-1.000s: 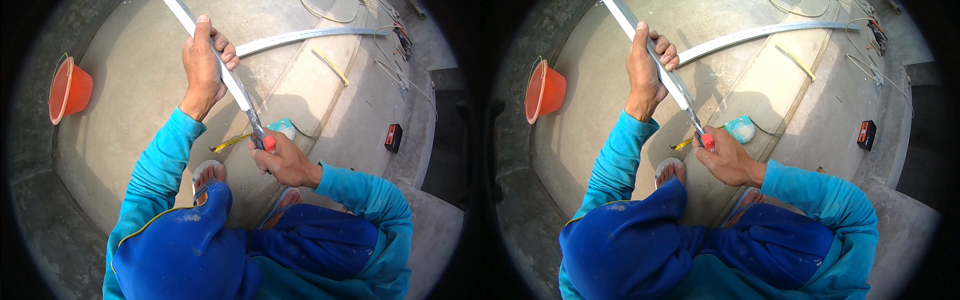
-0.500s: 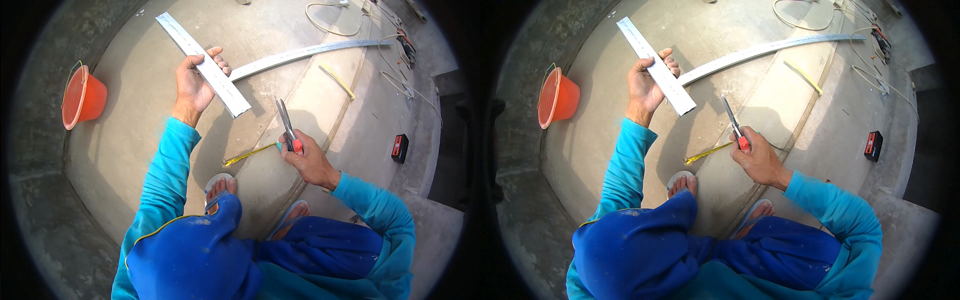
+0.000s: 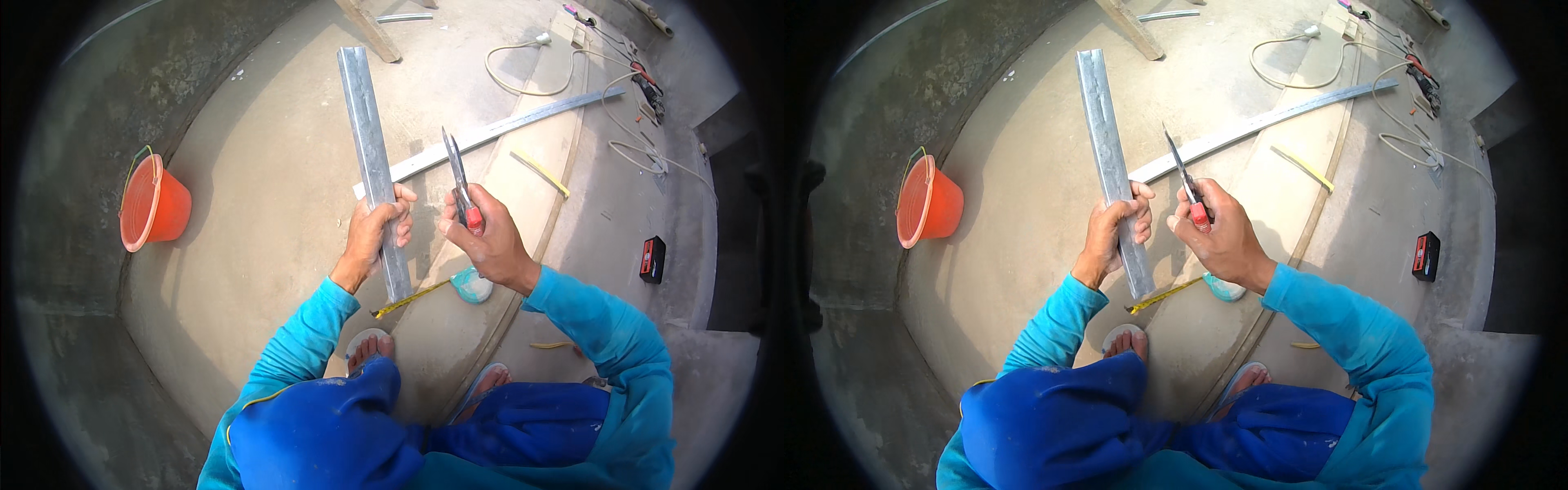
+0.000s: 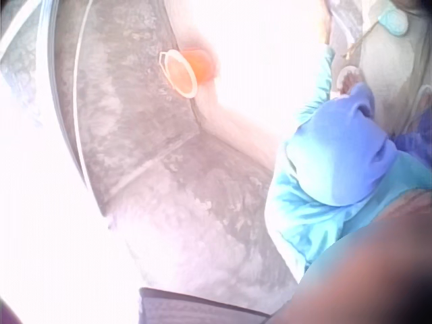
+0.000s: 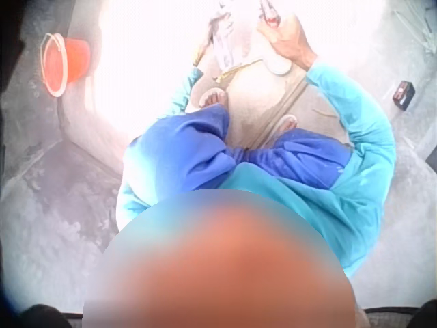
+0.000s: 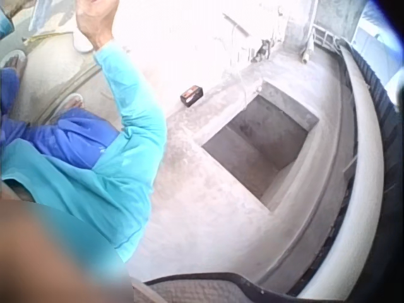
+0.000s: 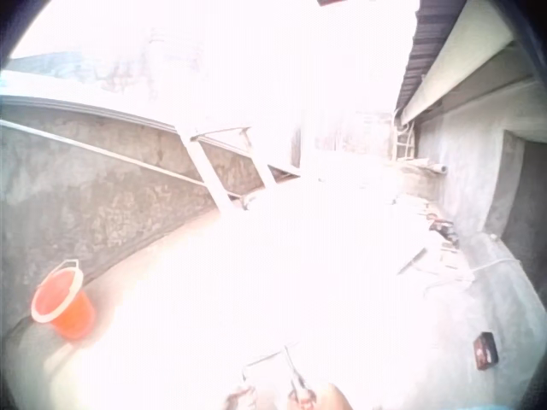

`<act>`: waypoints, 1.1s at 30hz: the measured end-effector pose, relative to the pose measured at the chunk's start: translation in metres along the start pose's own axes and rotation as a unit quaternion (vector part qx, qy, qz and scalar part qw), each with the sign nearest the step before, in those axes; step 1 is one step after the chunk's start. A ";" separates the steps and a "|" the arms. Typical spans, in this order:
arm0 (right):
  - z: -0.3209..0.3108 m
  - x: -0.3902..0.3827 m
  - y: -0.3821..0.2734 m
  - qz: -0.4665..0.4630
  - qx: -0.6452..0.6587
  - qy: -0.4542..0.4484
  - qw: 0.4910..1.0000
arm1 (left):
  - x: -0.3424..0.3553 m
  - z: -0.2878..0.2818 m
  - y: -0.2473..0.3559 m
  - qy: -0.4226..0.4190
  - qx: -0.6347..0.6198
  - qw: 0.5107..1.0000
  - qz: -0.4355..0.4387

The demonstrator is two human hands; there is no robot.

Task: The person measures a metal strip with a tape measure, marks it, and then uses tin snips to cut the strip into a smaller piece. The person then inspects the cut edge of the metal strip.

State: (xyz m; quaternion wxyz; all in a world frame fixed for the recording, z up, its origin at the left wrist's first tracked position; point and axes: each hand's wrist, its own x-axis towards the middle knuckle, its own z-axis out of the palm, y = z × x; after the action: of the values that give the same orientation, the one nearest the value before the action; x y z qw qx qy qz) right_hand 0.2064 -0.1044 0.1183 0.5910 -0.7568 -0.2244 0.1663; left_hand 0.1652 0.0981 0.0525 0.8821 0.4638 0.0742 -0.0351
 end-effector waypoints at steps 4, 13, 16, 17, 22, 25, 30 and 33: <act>-0.024 0.037 -0.025 0.034 0.186 0.041 0.981 | -0.009 -0.011 0.002 0.028 0.359 0.928 0.096; -0.028 0.035 -0.048 -0.088 0.174 0.000 0.981 | -0.009 -0.042 0.026 0.078 0.666 0.676 0.305; -0.023 0.029 -0.048 -0.117 0.114 0.026 0.986 | -0.006 -0.032 0.030 0.133 0.698 0.608 0.354; -0.022 0.030 -0.048 -0.138 0.105 0.035 0.984 | -0.006 -0.027 0.031 0.161 0.708 0.573 0.380; -0.016 0.038 -0.038 -0.188 0.089 0.083 0.975 | -0.029 0.004 0.027 0.180 0.227 0.942 0.172; 0.007 0.029 -0.024 -0.259 0.032 0.063 0.963 | -0.011 0.017 0.032 0.062 -0.215 0.972 -0.068; 0.020 0.002 -0.003 -0.250 -0.048 0.017 0.967 | 0.023 0.026 0.046 0.184 -0.250 0.950 -0.006; 0.007 -0.007 0.000 -0.167 -0.082 0.017 0.982 | 0.027 0.016 0.064 0.220 -0.208 0.949 0.094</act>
State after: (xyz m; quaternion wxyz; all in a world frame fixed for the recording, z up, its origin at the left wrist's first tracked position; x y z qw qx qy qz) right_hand 0.1966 -0.1027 0.1167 0.5498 -0.7576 -0.3501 0.0332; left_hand 0.2024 0.1215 0.1093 0.9201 0.2712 0.2281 0.1666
